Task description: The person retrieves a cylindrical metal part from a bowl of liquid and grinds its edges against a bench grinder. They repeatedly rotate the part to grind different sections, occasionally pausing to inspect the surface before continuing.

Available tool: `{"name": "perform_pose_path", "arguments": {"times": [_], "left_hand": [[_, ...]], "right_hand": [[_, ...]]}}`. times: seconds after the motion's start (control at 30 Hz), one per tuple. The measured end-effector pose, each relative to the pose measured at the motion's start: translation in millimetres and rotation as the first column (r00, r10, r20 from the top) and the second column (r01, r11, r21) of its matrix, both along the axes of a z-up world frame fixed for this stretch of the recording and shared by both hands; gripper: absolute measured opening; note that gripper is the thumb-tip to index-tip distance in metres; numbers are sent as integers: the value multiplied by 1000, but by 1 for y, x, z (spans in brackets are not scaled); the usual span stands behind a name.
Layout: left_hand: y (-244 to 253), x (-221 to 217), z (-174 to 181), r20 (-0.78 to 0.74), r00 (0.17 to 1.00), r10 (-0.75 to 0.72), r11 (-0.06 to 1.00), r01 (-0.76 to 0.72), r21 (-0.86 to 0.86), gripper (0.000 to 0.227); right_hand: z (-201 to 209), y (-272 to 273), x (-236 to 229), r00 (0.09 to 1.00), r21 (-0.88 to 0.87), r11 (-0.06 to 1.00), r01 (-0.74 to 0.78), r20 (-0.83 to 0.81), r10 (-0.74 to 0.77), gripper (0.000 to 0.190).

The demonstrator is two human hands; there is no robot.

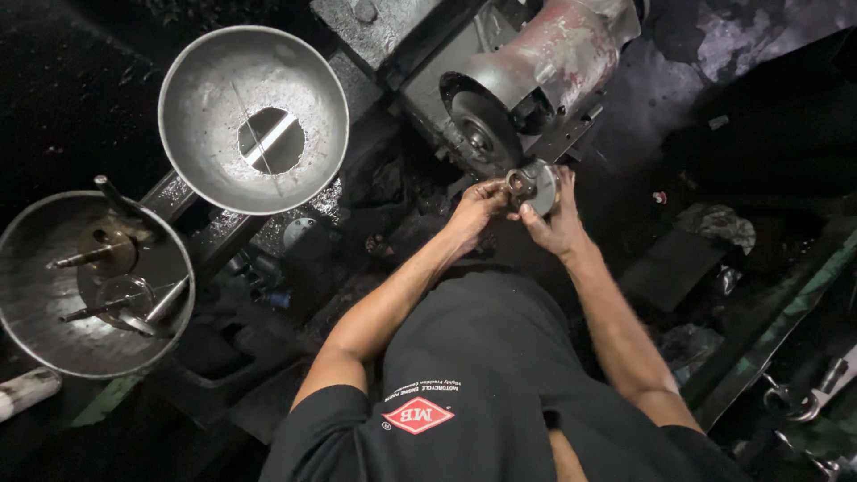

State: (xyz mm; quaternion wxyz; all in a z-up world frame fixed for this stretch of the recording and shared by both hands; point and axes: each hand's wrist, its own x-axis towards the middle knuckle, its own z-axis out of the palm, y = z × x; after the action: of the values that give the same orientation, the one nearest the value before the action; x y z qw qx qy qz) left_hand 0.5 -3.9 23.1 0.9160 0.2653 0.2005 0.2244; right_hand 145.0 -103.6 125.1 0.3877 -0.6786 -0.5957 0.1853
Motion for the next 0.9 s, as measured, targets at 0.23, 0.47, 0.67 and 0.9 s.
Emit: {"name": "perform_pose_path", "arguments": {"times": [0.23, 0.47, 0.67, 0.9], "left_hand": [[7, -14, -17, -11, 997, 78, 996, -79, -42, 23], [4, -15, -18, -45, 995, 91, 995, -89, 40, 20], [-5, -15, 13, -68, 998, -16, 996, 22, 85, 19], [-3, -23, 30, -75, 996, -42, 971, 59, 233, 18]], "right_hand": [[-21, 36, 12, 996, -205, 976, -72, 35, 81, 58], [-41, 25, 15, 988, -214, 977, -25, -154, -8, 84], [-27, -8, 27, 982, -201, 980, 3, -184, -40, 97], [-1, -19, 10, 722, -247, 968, -50, -678, -136, 75]]}}
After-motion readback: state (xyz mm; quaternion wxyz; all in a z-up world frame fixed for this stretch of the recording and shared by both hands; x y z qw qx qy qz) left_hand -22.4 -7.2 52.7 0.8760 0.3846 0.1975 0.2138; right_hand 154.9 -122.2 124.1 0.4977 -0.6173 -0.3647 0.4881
